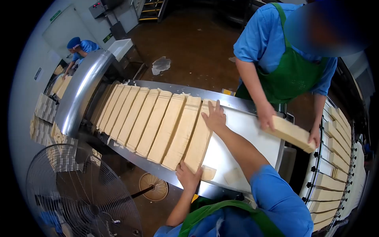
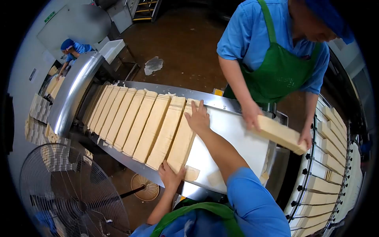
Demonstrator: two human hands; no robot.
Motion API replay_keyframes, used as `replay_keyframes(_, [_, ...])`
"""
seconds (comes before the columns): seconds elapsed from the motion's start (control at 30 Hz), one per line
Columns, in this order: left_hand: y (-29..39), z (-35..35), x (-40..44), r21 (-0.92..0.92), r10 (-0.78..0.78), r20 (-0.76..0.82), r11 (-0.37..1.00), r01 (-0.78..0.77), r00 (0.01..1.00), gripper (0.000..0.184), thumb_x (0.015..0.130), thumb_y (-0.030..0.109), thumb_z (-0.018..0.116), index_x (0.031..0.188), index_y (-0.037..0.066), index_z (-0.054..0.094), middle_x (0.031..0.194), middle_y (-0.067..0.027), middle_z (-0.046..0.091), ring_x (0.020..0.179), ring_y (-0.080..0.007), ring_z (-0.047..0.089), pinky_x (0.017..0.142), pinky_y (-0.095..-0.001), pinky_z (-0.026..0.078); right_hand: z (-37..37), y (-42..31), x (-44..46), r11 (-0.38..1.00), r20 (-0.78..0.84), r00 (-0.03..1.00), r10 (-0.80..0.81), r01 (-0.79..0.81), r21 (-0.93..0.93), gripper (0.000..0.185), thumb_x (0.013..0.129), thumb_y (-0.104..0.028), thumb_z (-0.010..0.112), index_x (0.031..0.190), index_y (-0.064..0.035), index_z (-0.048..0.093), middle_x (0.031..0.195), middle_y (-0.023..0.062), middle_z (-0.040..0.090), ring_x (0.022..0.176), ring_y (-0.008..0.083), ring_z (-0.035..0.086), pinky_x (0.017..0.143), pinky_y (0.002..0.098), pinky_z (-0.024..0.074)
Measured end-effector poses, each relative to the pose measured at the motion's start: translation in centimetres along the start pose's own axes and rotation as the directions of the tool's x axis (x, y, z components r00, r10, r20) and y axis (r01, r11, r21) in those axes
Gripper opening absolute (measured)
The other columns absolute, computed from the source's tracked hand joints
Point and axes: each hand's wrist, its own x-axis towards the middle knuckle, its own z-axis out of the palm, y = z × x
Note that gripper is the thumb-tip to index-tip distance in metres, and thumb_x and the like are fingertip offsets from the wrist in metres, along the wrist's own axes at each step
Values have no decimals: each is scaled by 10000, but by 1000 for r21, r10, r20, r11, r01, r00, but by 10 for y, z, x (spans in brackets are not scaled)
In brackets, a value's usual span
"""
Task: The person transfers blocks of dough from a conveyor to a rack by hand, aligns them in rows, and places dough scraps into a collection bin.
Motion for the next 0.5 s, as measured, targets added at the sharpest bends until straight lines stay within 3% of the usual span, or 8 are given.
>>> replay_keyframes(0.07, [-6,-2,0,-16,22,50,1000,-21,999,959,649,394,791,1323,-83,302,1237,-327,387,1169,-450,359,1012,-478,303,-5,-9,14,999,66,997,42,-42,-2,739,880,-547,449,1481,-204,190,1534,178,83,1290,350,324,1009,459,337])
replay_keyframes(0.13, [-9,-3,1,-28,77,65,997,-75,995,941,637,351,809,1303,-91,312,1195,-336,416,1115,-463,407,967,-481,350,-7,-16,15,997,116,990,80,-78,-25,748,870,-554,464,1468,-179,217,1522,180,116,1271,343,359,997,455,356])
replay_keyframes(0.2, [-7,-7,5,-19,71,110,997,-70,991,935,629,333,818,1293,-94,316,1165,-337,435,1080,-469,431,935,-485,373,-9,-17,11,998,109,992,61,-58,-31,672,836,-526,524,1349,-128,354,1424,191,251,1187,376,416,949,447,410])
replay_keyframes(0.27, [-6,-2,5,13,106,103,994,-108,989,867,622,298,823,1241,-91,357,1108,-317,474,1018,-466,475,883,-478,413,-19,-7,7,989,182,975,128,-138,45,719,794,-463,584,1361,-100,332,1344,206,303,1170,402,409,925,476,435])
replay_keyframes(0.3, [-7,0,4,2,119,103,993,-120,987,844,617,281,824,1229,-82,370,1100,-314,473,1019,-465,472,881,-478,413,-21,4,4,979,161,972,171,-186,84,723,764,-417,617,1339,-83,332,1274,194,325,1118,392,435,897,478,453])
replay_keyframes(0.43, [25,5,-3,-98,165,273,985,-143,948,813,600,211,821,1249,-25,391,1104,-288,450,1029,-456,466,898,-464,413,-64,68,-30,868,113,877,467,-479,128,764,718,-389,662,1346,-137,307,1294,164,303,1122,393,436,918,472,419])
replay_keyframes(0.47, [33,10,-6,-115,236,326,971,-210,915,813,600,211,821,1249,-25,391,1104,-288,450,1029,-456,466,898,-464,413,-82,90,-45,824,106,842,529,-539,172,784,712,-387,668,1353,-133,295,1292,163,301,1127,397,428,920,471,413])
replay_keyframes(0.5, [40,14,-9,-196,361,358,931,-309,861,815,609,220,819,1252,-21,380,1116,-287,435,1035,-456,466,899,-465,416,-88,116,-54,771,89,808,582,-584,256,804,722,-417,657,1372,-98,307,1326,149,304,1241,416,322,912,508,400])
